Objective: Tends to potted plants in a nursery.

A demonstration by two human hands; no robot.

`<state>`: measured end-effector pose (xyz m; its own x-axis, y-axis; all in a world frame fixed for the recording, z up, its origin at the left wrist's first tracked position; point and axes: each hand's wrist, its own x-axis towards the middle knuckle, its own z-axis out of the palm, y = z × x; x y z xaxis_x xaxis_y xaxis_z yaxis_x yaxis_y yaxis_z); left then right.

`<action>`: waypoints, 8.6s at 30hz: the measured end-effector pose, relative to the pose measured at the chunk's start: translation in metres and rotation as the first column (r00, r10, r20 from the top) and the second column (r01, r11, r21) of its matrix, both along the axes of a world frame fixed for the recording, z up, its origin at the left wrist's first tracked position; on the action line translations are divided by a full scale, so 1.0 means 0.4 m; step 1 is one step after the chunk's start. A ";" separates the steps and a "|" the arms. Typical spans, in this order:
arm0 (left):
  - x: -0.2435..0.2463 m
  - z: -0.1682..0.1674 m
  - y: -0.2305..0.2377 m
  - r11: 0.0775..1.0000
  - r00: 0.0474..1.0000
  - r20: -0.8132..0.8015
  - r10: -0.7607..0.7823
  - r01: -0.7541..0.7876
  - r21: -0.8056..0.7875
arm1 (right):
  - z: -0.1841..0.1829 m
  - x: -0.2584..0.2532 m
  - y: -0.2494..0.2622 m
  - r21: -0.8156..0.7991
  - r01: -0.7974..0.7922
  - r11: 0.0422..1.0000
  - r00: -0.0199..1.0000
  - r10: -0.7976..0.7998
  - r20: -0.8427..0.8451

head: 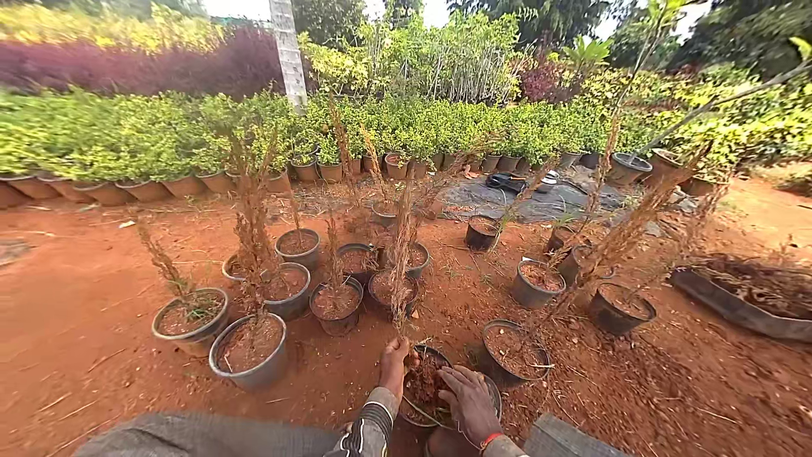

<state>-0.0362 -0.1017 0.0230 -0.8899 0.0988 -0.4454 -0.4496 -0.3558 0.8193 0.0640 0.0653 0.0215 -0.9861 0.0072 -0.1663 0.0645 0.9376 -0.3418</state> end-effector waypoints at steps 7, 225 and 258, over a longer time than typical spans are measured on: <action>0.011 -0.021 -0.002 0.994 0.990 -0.104 -0.099 0.102 0.024 | 0.017 -0.002 0.020 0.051 0.070 0.996 0.993 -0.074 0.088; -0.048 -0.039 -0.129 0.320 0.746 0.275 -0.606 0.546 -0.774 | 0.296 -0.012 -0.104 -0.492 0.029 0.870 0.736 -0.351 -0.578; -0.045 -0.051 -0.145 0.450 0.783 0.222 -0.581 0.536 -0.714 | 0.625 -0.059 -0.086 -0.539 -0.208 0.817 0.620 -0.316 -0.718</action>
<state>-0.0540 -0.1597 0.0026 -0.7842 0.2599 -0.5635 -0.2844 0.6566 0.6986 0.0402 0.0310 0.2715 -0.7385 0.2371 0.6311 -0.4135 0.5801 -0.7018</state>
